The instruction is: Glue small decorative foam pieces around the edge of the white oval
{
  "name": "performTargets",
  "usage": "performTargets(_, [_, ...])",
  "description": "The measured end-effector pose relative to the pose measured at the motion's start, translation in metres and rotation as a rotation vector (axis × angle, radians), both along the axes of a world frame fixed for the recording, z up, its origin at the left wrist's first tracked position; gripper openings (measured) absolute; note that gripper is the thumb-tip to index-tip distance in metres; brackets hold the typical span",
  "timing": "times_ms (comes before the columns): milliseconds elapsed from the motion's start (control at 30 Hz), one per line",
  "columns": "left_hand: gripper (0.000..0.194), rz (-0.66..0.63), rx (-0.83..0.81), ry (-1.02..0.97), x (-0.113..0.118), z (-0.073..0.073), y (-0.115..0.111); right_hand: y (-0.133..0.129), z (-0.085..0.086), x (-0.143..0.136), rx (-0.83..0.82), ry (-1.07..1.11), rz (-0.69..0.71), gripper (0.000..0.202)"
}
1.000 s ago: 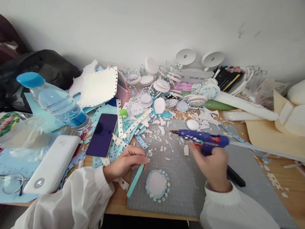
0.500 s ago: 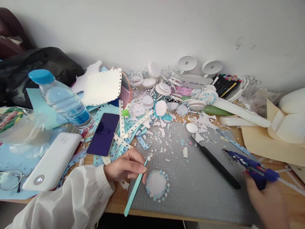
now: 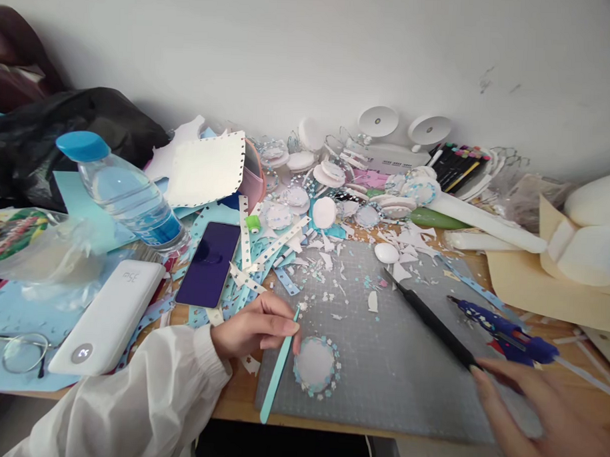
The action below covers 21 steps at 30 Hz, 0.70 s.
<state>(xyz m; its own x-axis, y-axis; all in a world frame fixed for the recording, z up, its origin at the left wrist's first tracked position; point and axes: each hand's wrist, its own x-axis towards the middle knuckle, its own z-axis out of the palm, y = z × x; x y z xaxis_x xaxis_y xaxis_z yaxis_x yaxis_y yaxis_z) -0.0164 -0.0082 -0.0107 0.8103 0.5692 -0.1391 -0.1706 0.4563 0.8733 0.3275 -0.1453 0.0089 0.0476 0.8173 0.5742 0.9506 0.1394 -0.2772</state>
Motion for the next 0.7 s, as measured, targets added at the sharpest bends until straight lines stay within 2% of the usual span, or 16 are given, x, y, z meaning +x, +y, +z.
performTargets(33, [0.033, 0.008, -0.002, -0.005, 0.001, 0.0, 0.0, 0.009, 0.007, -0.018, -0.046, -0.077, 0.054, 0.018])
performTargets(167, [0.032, 0.096, 0.004, 0.022, 0.004, 0.0, 0.0, 0.044, 0.025, -0.088, 0.002, -0.197, 0.401, 0.024])
performTargets(300, [0.031, 0.191, -0.02, 0.046, 0.008, -0.001, 0.0, 0.073, 0.025, -0.136, 0.101, -0.302, 0.738, 0.026])
performTargets(367, [0.037, 0.23, -0.029, 0.036, 0.01, -0.001, 0.001, 0.084, 0.021, -0.15, 0.172, -0.35, 0.847, 0.025])
performTargets(467, [0.054, 0.244, -0.006, 0.042, 0.012, 0.0, 0.001, 0.097, 0.015, -0.159, 0.295, -0.407, 0.89, 0.02])
performTargets(567, [0.053, 0.255, 0.065, 0.079, 0.012, 0.0, 0.0, 0.106, 0.011, -0.153, 0.352, -0.337, 0.867, 0.024])
performTargets(633, [0.047, 0.26, 0.164, 0.14, 0.011, 0.001, 0.0, 0.11, 0.006, -0.143, 0.32, -0.158, 0.855, 0.022])
performTargets(700, [0.039, 0.253, 0.308, 0.246, 0.01, 0.002, 0.001, 0.114, -0.003, -0.132, 0.262, 0.134, 0.764, 0.014])
